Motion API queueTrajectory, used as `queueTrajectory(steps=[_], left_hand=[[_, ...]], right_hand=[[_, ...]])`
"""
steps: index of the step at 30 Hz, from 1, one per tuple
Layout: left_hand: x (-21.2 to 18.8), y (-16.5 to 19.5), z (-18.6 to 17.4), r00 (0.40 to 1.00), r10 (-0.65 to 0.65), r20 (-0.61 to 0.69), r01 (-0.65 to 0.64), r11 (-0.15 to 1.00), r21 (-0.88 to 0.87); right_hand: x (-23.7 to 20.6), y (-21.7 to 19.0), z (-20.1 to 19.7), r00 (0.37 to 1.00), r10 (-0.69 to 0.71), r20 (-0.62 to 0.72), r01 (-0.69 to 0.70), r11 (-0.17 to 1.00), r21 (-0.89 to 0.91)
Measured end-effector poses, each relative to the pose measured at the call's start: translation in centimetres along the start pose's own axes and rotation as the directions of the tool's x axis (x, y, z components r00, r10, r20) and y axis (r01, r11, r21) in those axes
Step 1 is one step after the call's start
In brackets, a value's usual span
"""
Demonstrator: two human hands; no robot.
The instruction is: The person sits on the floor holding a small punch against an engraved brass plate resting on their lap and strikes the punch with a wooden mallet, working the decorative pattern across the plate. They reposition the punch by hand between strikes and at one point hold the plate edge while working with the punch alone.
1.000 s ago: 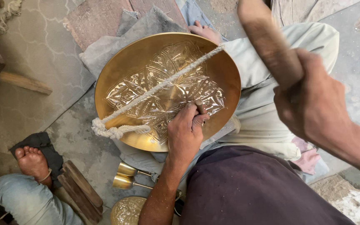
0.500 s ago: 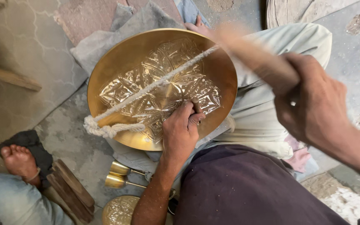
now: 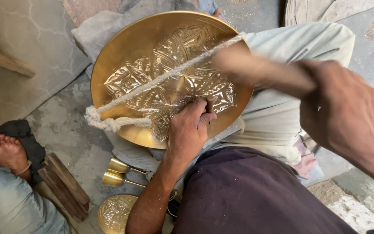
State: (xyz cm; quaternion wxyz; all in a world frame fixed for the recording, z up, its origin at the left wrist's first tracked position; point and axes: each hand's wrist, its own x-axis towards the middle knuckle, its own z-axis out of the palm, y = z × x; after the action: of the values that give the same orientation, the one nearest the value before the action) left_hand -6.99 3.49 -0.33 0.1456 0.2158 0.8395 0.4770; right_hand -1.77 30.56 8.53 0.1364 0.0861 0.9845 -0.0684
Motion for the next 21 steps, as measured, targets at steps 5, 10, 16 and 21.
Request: queueTrajectory(steps=[5, 10, 16, 21], left_hand=[[0.0, 0.1, -0.1, 1.000, -0.008, 0.017, 0.008, 1.000, -0.004], [0.1, 0.1, -0.4, 0.999, -0.012, 0.032, 0.013, 0.999, -0.049], [0.1, -0.1, -0.5, 0.999, 0.010, 0.035, -0.009, 1.000, -0.023], [0.4, -0.2, -0.7, 0.997, 0.050, 0.058, -0.051, 0.999, 0.014]], right_hand=[[-0.3, 0.4, 1.0, 0.996, -0.042, 0.078, 0.053, 0.988, -0.142], [-0.9, 0.3, 1.3, 0.997, 0.081, -0.006, -0.081, 0.995, 0.061], [-0.5, -0.6, 0.2, 0.983, 0.133, 0.124, -0.127, 0.990, -0.058], [-0.3, -1.9, -0.5, 0.874, 0.176, 0.454, -0.052, 0.961, -0.271]])
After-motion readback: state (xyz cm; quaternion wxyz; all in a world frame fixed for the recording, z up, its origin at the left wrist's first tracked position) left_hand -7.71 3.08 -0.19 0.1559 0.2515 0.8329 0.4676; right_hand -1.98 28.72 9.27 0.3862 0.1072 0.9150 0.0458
